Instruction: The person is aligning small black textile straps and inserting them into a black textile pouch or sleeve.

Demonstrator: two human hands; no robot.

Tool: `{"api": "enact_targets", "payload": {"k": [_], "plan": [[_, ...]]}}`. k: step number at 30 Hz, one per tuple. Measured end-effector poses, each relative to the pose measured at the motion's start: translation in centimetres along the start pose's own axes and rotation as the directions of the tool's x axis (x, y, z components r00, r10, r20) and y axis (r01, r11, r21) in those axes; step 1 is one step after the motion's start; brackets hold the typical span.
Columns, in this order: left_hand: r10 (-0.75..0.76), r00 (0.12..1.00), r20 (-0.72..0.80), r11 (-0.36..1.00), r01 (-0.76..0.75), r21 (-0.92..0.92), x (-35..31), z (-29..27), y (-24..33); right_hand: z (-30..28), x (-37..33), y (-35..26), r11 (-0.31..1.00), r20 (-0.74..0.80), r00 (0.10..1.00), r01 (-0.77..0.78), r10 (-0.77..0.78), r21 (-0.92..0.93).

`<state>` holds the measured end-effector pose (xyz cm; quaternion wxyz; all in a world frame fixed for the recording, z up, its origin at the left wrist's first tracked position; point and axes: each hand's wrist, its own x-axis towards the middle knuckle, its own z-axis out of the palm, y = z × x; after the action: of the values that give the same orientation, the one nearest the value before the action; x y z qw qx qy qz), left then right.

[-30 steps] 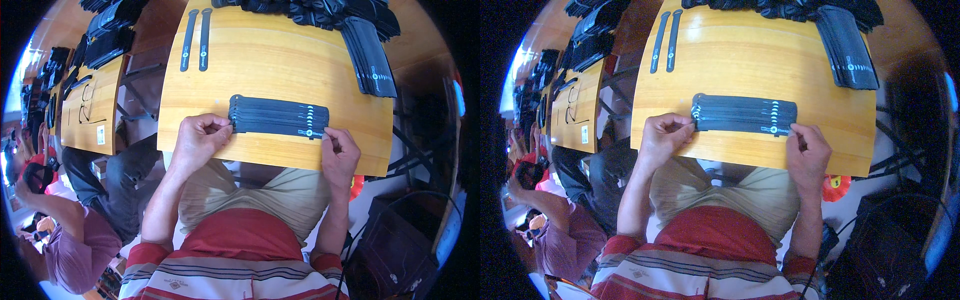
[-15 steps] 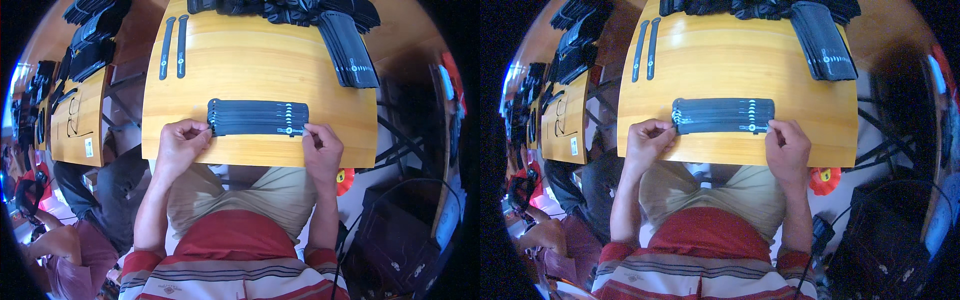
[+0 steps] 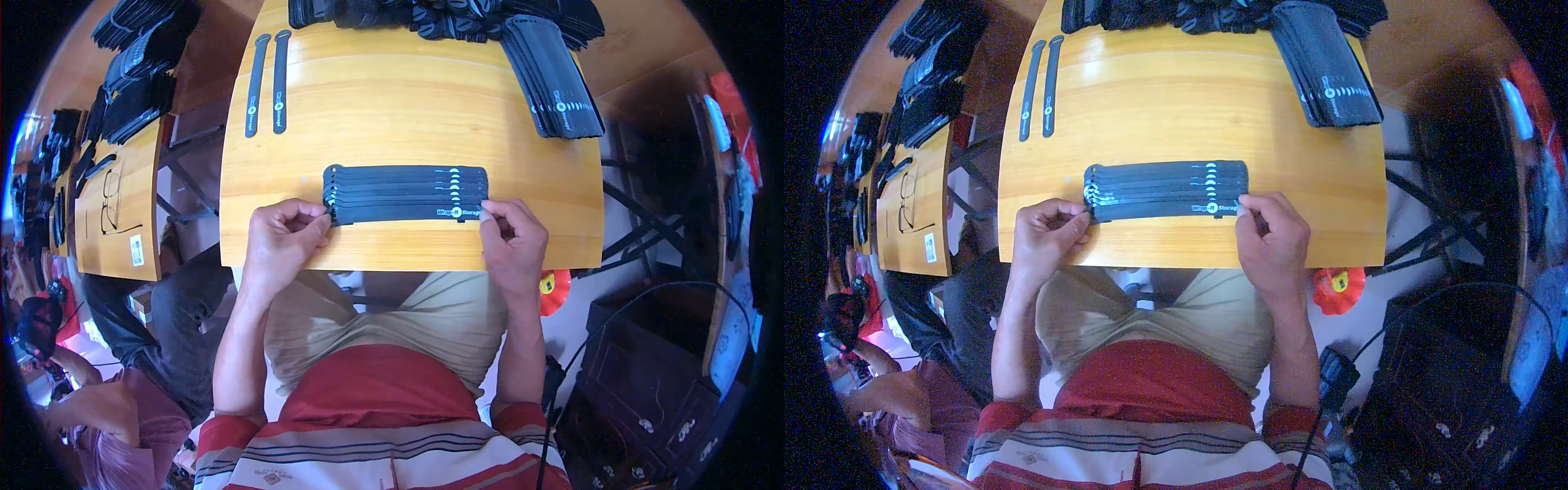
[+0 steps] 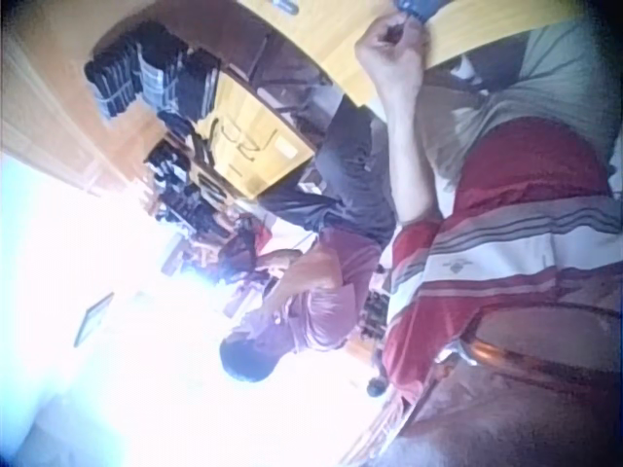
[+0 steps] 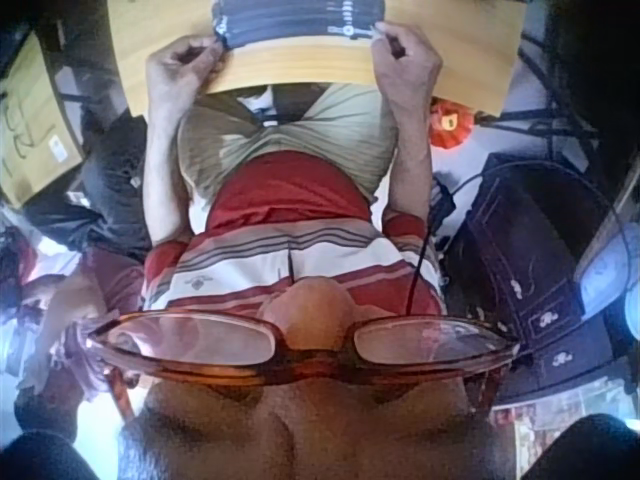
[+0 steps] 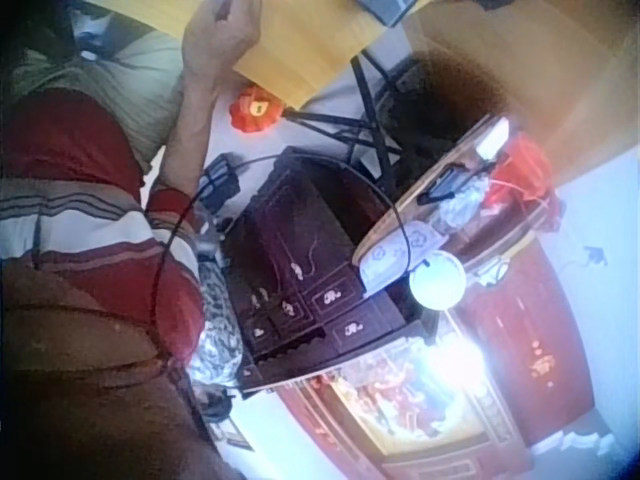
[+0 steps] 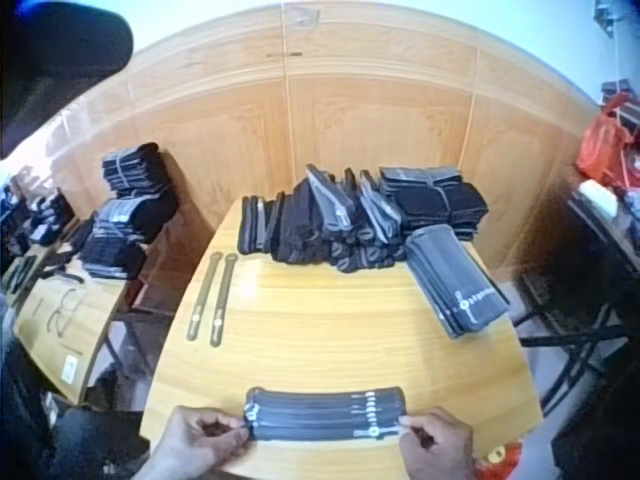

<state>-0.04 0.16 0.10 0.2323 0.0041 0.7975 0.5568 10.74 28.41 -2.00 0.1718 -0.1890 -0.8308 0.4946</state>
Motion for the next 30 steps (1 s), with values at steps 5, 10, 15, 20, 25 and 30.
{"api": "enact_targets", "payload": {"k": [5,10,15,20,25,30], "plan": [[-0.005,1.000,-0.002,1.000,0.005,0.005,0.1,0.1,0.0,-0.2,0.0,0.0,1.000,0.005,1.000,-0.005,0.005,0.017],[-0.008,1.000,-0.004,1.000,0.008,0.027,0.1,0.1,0.3,-0.1,0.0,0.3,1.000,-0.001,1.000,-0.009,0.009,0.029],[-0.017,1.000,-0.009,0.999,0.018,0.038,0.1,0.1,0.3,0.0,-0.1,0.2,0.999,-0.006,1.000,-0.016,0.016,0.032],[-0.004,1.000,-0.002,0.999,0.004,0.034,0.1,0.1,0.3,0.4,-0.3,1.0,0.986,-0.025,0.993,-0.115,0.119,0.117],[0.014,1.000,-0.007,0.998,-0.013,0.064,0.0,0.1,0.4,0.0,-0.1,0.3,0.997,-0.031,0.998,0.061,-0.062,-0.043],[0.021,1.000,-0.007,0.997,-0.020,0.072,0.0,0.1,0.5,0.1,0.0,0.1,0.994,-0.034,0.996,0.079,-0.082,-0.072]]}}
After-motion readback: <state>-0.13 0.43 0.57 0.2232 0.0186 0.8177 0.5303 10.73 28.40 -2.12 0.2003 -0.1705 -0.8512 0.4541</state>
